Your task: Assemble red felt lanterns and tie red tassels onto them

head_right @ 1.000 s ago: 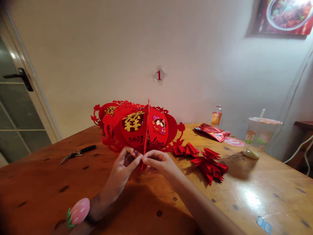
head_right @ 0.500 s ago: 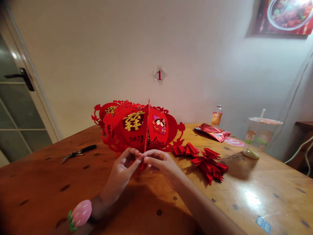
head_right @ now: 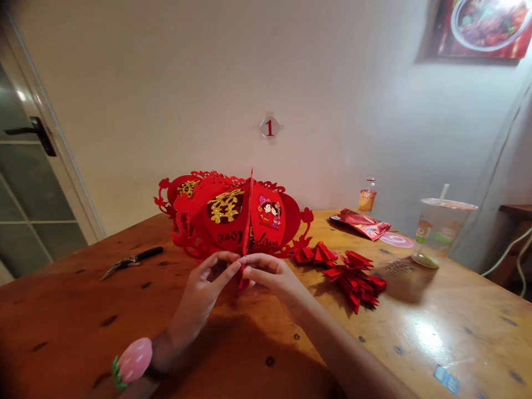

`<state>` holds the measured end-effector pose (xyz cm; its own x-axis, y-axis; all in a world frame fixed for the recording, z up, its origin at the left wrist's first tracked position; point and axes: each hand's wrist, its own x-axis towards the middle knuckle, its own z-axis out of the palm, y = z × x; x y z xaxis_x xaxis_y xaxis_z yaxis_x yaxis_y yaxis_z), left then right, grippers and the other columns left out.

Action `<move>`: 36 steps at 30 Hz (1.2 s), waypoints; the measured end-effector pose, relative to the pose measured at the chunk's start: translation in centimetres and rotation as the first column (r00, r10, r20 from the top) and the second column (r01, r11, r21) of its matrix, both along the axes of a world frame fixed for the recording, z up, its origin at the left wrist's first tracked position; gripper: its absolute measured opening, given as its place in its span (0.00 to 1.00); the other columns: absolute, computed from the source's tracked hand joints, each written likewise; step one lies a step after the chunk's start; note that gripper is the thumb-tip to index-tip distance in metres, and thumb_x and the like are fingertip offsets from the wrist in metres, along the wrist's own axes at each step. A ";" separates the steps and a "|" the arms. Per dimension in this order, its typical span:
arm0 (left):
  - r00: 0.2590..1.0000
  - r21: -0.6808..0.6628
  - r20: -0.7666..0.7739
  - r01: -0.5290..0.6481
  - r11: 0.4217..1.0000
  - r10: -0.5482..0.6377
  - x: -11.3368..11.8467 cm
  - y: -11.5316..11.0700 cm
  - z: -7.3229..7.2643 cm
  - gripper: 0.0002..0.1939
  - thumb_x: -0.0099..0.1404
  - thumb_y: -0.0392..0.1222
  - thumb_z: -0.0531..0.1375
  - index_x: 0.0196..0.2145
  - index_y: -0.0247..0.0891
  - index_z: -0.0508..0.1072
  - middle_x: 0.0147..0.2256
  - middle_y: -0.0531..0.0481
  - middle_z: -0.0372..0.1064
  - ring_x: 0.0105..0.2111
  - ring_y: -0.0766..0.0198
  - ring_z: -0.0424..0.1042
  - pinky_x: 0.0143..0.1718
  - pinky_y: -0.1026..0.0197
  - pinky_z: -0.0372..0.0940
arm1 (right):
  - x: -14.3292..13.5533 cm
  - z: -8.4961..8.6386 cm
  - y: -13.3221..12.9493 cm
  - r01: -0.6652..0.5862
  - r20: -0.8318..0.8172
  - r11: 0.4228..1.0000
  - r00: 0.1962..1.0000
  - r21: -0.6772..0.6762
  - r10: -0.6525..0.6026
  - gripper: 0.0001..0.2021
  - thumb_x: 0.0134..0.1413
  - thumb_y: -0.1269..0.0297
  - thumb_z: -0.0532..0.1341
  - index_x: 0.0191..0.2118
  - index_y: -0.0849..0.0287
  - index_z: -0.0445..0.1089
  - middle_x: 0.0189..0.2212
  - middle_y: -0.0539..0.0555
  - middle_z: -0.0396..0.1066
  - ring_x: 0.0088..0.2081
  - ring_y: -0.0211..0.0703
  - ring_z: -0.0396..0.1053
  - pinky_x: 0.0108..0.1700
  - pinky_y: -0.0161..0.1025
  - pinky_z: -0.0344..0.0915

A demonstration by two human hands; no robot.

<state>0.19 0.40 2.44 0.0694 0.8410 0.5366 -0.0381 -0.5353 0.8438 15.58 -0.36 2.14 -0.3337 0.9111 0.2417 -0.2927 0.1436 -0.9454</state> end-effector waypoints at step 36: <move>0.999 0.005 0.037 0.040 0.999 -0.040 -0.1 0.4 -0.2 0.07 0.52 0.39 0.64 0.30 0.38 0.72 0.30 0.53 0.71 0.31 0.68 0.70 0.35 0.68 0.65 | 0.2 0.2 -0.1 -0.042 0.068 0.994 0.997 0.103 0.035 0.11 0.48 0.63 0.63 0.40 0.56 0.72 0.30 0.50 0.69 0.29 0.32 0.63 0.29 0.31 0.58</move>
<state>0.07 0.81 2.22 0.0829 0.8358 0.5427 -0.0910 -0.5359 0.8394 15.83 -0.44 2.32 -0.3861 0.8683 0.3114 -0.2377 0.2325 -0.9431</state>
